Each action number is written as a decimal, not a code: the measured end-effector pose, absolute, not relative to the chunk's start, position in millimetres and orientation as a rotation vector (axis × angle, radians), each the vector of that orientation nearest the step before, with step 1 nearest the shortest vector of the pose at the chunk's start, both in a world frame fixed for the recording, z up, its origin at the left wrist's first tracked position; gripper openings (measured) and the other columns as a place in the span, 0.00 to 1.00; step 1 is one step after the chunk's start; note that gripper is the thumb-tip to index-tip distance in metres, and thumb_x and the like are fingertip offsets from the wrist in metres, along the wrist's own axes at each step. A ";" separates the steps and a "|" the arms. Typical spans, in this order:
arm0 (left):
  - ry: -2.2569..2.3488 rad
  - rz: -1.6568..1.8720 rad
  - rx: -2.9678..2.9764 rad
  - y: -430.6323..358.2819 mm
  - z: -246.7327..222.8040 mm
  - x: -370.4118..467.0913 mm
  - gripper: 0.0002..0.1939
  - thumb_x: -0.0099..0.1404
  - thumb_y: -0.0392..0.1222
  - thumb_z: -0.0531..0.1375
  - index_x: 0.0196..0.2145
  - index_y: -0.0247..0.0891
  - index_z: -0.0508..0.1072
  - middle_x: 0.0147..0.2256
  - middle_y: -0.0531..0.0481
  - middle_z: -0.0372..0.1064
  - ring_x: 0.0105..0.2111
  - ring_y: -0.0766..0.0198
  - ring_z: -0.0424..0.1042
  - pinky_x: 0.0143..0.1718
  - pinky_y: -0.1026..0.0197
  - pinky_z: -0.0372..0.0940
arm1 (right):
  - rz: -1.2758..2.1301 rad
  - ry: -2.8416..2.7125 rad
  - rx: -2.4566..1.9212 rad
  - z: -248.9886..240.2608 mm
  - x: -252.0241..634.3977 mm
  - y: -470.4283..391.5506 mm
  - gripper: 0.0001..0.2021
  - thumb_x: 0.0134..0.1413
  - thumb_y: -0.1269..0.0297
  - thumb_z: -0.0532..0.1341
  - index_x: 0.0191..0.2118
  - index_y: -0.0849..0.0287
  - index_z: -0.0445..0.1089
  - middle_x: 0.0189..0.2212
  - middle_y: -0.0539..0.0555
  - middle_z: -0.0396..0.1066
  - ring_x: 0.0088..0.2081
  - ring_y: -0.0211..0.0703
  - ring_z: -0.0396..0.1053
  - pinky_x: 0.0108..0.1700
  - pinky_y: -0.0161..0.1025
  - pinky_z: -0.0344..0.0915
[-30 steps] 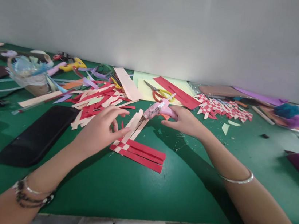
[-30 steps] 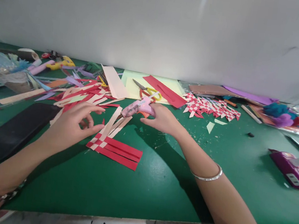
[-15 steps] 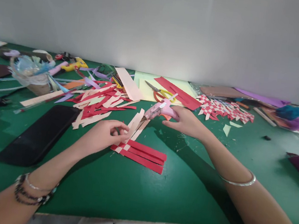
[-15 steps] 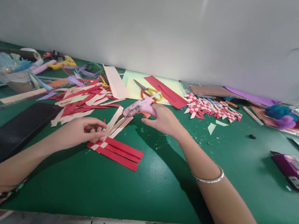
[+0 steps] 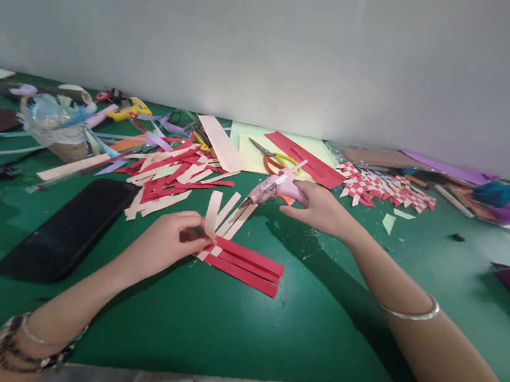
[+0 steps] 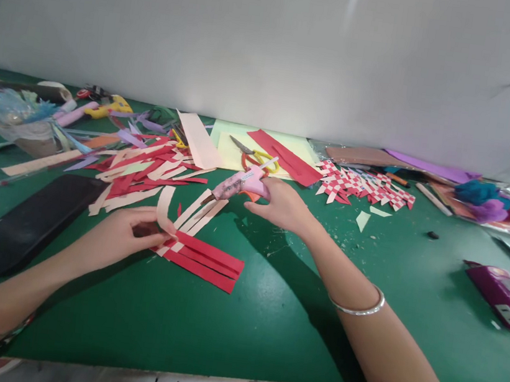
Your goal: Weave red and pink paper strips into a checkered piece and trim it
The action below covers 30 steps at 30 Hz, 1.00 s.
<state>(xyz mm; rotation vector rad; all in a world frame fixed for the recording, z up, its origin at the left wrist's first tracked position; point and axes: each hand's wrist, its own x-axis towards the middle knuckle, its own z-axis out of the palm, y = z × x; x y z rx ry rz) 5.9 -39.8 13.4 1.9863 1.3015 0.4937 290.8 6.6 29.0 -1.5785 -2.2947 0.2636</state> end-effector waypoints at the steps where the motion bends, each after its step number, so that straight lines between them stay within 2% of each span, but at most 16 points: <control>1: 1.297 0.499 1.977 -40.8 12.9 4.9 0.10 0.58 0.49 0.57 0.29 0.40 0.72 0.31 0.52 0.71 0.28 0.63 0.71 0.30 0.64 0.63 | 0.243 -2.307 -1.570 28.6 290.2 6.2 0.14 0.47 0.54 0.59 0.26 0.58 0.57 0.26 0.51 0.62 0.26 0.37 0.57 0.26 0.34 0.48; 10: 1.267 0.511 2.024 -46.4 14.4 1.0 0.11 0.59 0.48 0.57 0.26 0.41 0.74 0.31 0.53 0.72 0.31 0.63 0.71 0.32 0.64 0.64 | 0.034 -2.461 -1.537 22.9 272.3 -7.4 0.13 0.51 0.54 0.58 0.35 0.60 0.61 0.36 0.56 0.66 0.35 0.44 0.64 0.30 0.36 0.56; 15: 1.282 0.475 2.005 -46.4 16.6 1.0 0.09 0.59 0.46 0.56 0.28 0.41 0.73 0.31 0.53 0.72 0.31 0.63 0.71 0.33 0.64 0.64 | 0.008 -2.515 -1.514 19.0 264.4 -12.9 0.13 0.52 0.56 0.58 0.39 0.60 0.61 0.38 0.55 0.65 0.36 0.44 0.65 0.31 0.36 0.58; 30: 1.280 0.454 1.907 -44.2 14.1 -3.7 0.09 0.59 0.48 0.56 0.29 0.41 0.72 0.32 0.52 0.74 0.32 0.61 0.72 0.35 0.62 0.65 | 0.083 -2.606 -1.462 16.5 256.0 -16.8 0.11 0.56 0.60 0.54 0.41 0.60 0.61 0.39 0.58 0.65 0.38 0.45 0.64 0.34 0.38 0.59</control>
